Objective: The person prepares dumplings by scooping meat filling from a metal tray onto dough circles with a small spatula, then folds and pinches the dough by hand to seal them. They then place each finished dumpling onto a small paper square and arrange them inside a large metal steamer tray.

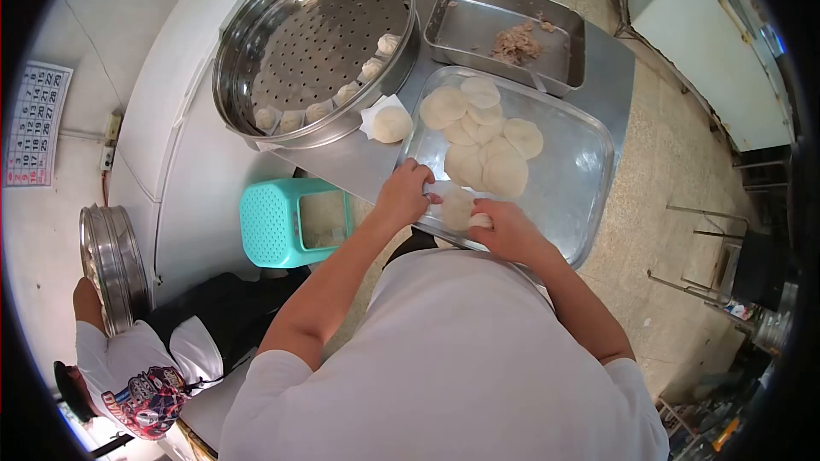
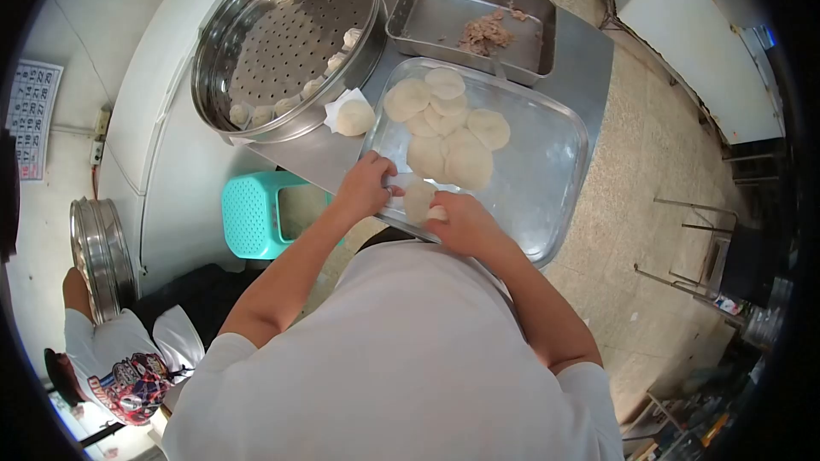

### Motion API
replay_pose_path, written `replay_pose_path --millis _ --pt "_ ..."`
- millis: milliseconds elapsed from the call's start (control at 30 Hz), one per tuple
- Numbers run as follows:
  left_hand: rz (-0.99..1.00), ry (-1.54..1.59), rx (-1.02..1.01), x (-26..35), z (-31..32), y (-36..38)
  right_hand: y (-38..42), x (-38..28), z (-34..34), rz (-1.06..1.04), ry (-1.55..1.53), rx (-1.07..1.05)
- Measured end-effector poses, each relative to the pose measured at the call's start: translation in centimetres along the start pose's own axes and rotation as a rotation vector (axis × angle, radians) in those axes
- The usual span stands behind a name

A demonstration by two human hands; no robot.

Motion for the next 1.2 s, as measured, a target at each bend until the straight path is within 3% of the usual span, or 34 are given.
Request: replay_pose_path --millis 167,267,567,667,767,933,1067,1200 --pt "0.016 0.019 0.041 -0.4 0.6 0.2 1.7 1.5 -1.0 0.071 -0.084 0.05" --pt "-0.039 0.119 0.076 -1.4 0.9 0.1 2.2 2.4 -1.3 0.081 -0.115 0.135" --pt "-0.293 0.522 0.235 -4.2 1.5 0.7 1.1 2.1 -0.5 0.011 -0.195 0.098" --pt "-0.362 0.663 0.323 -3.9 0.1 1.2 1.4 0.1 -0.9 0.217 -0.579 -0.05" --pt "-0.352 0.756 0.347 -3.4 -0.5 1.2 0.7 0.6 -0.7 0.177 -0.804 -0.038" --pt "-0.47 1.233 0.325 -1.8 0.5 0.2 0.8 -0.3 -1.8 0.094 -0.715 0.002" --pt "-0.439 1.298 0.138 1.9 2.9 -1.2 2.2 -0.7 -3.5 0.124 -0.716 0.156" --pt "-0.176 0.872 -0.165 8.2 5.2 -2.4 4.8 3.1 -5.3 0.172 -0.596 0.44"
Point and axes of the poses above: each hand's wrist, its own y-axis away from the middle knuckle, its own z-axis out of the palm, x = y × z, the point moved 2 cm from there along -y, towards the middle knuckle, and after that the axes turned 11 degrees about z, right-handed, at the moved point
